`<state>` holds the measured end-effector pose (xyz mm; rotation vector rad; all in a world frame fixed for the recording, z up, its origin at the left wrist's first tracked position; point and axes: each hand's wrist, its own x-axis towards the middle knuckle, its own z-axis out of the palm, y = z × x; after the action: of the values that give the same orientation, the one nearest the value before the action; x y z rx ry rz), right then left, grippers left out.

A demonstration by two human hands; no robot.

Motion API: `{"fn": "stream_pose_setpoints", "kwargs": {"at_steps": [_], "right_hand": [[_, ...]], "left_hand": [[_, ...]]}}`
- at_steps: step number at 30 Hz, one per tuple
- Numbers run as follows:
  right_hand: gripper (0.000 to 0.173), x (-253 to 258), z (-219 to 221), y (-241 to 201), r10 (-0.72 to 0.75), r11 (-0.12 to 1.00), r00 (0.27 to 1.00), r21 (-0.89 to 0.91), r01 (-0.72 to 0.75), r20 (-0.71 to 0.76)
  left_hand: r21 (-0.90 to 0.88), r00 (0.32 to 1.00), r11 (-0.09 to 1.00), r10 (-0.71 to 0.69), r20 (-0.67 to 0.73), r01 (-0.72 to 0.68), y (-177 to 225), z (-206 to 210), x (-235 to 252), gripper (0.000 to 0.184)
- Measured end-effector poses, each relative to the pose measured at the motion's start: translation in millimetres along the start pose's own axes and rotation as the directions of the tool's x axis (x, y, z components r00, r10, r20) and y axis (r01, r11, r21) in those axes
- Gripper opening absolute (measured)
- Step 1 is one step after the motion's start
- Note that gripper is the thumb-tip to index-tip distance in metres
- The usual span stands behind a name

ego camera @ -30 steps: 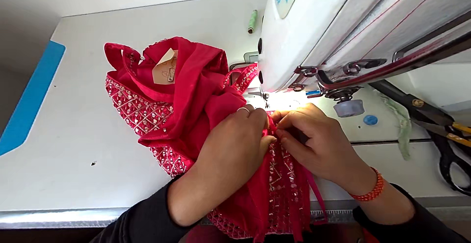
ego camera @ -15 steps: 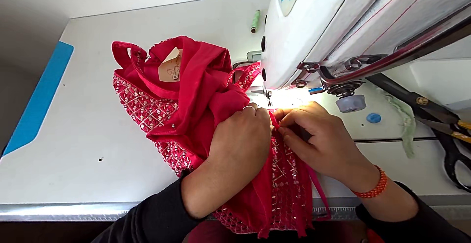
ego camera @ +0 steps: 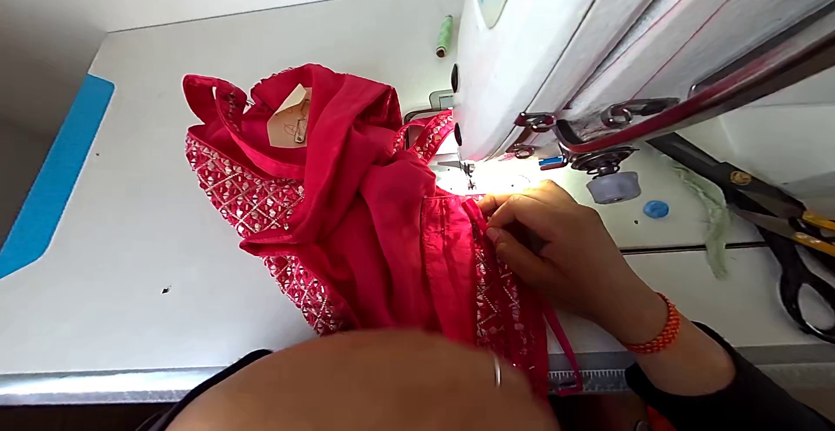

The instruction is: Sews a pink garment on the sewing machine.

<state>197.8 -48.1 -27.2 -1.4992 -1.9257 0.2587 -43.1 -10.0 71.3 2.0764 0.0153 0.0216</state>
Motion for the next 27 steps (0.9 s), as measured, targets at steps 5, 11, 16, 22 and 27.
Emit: {"fn": "stream_pose_setpoints", "kwargs": {"at_steps": [5, 11, 16, 22, 27], "right_hand": [[0.022, -2, 1, 0, 0.007, 1.000, 1.000, 0.013, -0.006, -0.014], [0.020, -2, 0, -1, 0.008, 1.000, 1.000, 0.013, -0.008, -0.016], [0.020, -2, 0, -1, 0.010, 1.000, 1.000, 0.002, -0.010, -0.022], [0.021, -2, 1, -1, 0.015, 1.000, 1.000, 0.000, -0.015, -0.020], [0.021, -2, 1, -1, 0.005, 1.000, 1.000, -0.012, -0.005, -0.022]], "left_hand": [[0.385, 0.730, 0.740, -0.205, -0.652, 0.552, -46, 11, 45, 0.016], [0.424, 0.662, 0.582, -0.283, -0.694, 0.694, -55, 14, 57, 0.012], [0.498, 0.683, 0.513, -0.272, -0.678, 0.699, -55, 14, 61, 0.015], [0.555, 0.715, 0.484, -0.254, -0.651, 0.677, -56, 14, 62, 0.018], [0.513, 0.671, 0.478, -0.249, -0.699, 0.713, -55, 15, 62, 0.015]]}}
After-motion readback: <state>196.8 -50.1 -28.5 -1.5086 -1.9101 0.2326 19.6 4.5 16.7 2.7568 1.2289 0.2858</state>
